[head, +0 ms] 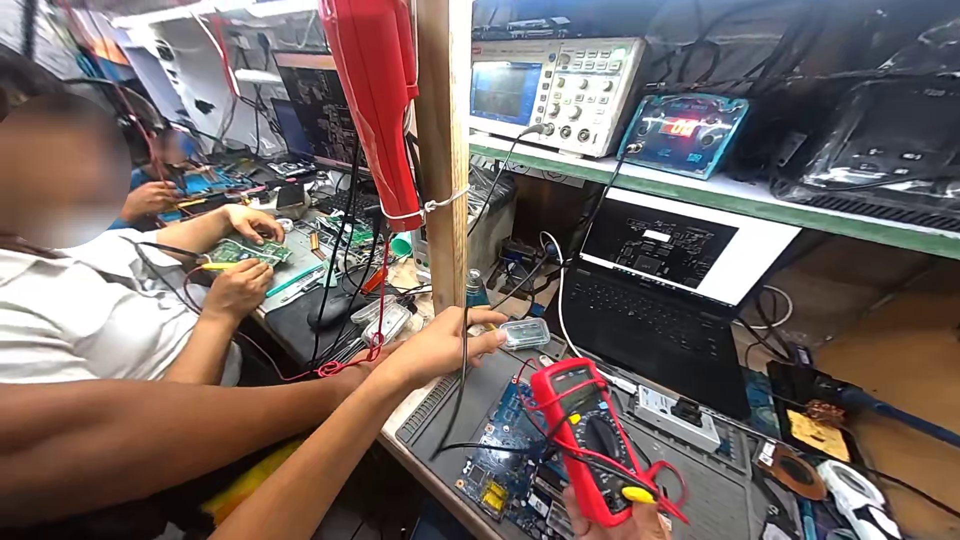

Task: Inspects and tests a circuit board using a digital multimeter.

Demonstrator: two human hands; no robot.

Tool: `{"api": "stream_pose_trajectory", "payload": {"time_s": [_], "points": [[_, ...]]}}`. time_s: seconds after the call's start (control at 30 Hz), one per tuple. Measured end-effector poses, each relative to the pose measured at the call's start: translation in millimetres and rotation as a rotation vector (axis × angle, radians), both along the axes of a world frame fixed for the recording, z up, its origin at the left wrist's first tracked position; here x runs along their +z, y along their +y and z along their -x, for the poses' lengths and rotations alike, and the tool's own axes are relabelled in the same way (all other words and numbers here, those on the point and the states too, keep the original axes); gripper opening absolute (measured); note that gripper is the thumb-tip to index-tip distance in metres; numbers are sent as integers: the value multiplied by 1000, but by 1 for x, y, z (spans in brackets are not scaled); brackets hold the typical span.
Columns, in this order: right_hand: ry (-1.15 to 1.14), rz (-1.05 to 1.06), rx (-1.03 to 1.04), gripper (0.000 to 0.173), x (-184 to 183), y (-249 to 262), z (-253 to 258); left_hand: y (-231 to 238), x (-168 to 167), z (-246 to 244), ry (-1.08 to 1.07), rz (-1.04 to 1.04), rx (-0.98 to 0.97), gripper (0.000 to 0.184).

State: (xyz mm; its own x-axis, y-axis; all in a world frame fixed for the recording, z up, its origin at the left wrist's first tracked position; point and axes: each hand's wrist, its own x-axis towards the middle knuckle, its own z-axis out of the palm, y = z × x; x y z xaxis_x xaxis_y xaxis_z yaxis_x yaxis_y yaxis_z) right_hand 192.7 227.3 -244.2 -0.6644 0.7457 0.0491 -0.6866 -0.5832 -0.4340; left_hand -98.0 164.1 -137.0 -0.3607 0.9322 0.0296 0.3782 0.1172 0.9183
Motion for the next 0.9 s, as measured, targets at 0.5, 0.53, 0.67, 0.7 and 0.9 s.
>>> {"api": "stream_pose_trajectory", "payload": {"time_s": [0.5, 0.53, 0.67, 0.7, 0.9], "points": [[107, -394, -239, 32, 31, 17, -30, -87, 20, -46, 96, -297, 45, 39], [69, -473, -246, 38, 24, 19, -35, -82, 20, -56, 13, -347, -12, 46], [7, -621, -170, 53, 20, 12, -27, -63, 29, -83, -229, -373, -154, 68], [7, -631, -139, 54, 28, 5, -18, -60, 30, -86, -257, -354, -151, 68], [-27, -700, -28, 57, 38, -19, 14, -60, 31, -83, -392, -308, -93, 39]]}}
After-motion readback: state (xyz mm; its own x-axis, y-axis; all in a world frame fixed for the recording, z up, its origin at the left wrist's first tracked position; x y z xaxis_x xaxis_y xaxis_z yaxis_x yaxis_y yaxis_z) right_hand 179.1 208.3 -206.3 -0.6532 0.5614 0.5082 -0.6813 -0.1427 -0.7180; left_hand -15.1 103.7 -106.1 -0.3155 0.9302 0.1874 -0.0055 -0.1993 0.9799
